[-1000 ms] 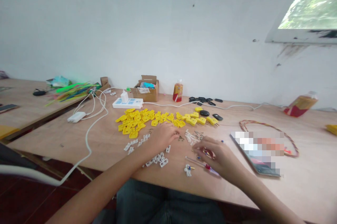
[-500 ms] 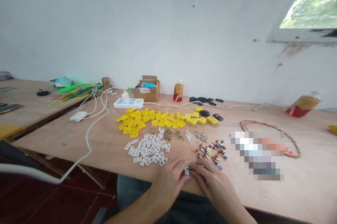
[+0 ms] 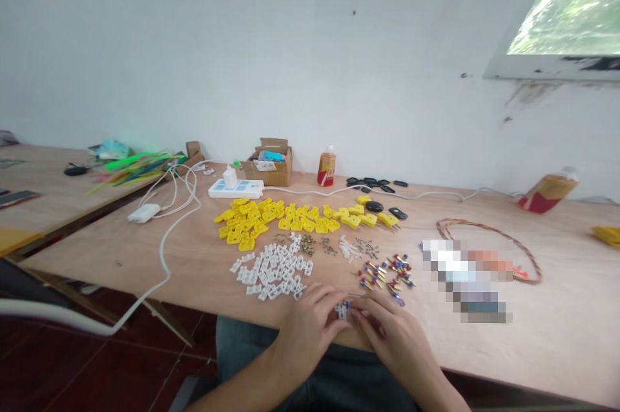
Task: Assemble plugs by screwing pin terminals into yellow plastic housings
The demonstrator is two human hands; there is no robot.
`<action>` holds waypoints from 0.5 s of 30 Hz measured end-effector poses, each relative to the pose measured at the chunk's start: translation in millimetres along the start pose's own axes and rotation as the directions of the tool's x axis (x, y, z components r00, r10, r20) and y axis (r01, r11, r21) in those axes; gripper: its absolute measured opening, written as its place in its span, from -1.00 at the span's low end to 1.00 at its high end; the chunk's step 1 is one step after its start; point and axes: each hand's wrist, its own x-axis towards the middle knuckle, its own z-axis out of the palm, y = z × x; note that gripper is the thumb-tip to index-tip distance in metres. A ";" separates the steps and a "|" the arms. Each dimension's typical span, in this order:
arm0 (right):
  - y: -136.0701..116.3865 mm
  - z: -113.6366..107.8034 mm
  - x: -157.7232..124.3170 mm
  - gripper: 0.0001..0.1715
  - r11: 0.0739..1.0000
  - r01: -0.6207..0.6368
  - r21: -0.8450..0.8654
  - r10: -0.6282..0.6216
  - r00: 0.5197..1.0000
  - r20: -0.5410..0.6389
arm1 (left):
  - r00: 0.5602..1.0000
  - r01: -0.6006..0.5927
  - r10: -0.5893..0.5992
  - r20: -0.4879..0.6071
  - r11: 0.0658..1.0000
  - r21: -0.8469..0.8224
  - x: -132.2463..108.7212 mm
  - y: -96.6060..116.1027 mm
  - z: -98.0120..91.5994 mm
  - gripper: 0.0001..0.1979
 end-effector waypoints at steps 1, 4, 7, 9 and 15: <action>-0.3 -0.3 0.0 -0.74 1.000 0.002 0.009 -0.002 1.000 -0.007 | 1.000 -0.003 0.003 -0.003 1.000 -0.006 0.3 0.0 -0.8 -0.67; -2.4 -1.1 -0.1 -0.71 1.000 0.008 0.020 -0.008 1.000 -0.025 | 1.000 -0.020 0.020 -0.019 0.999 -0.031 1.3 -0.4 -2.5 -0.75; -4.9 -2.2 0.2 -0.70 1.000 0.002 0.026 -0.001 1.000 -0.023 | 0.998 -0.032 0.030 -0.046 0.998 -0.045 1.6 -2.0 -2.4 -0.76; -5.9 -2.8 0.5 -0.70 0.999 0.008 0.035 -0.008 1.000 -0.018 | 0.998 -0.033 0.029 -0.055 0.998 -0.060 1.4 -3.2 -1.7 -0.75; -3.4 -2.1 -0.3 -0.71 0.999 -0.013 0.046 0.013 1.000 -0.009 | 0.998 0.028 -0.034 -0.059 0.996 -0.089 1.4 -4.1 -1.3 -0.84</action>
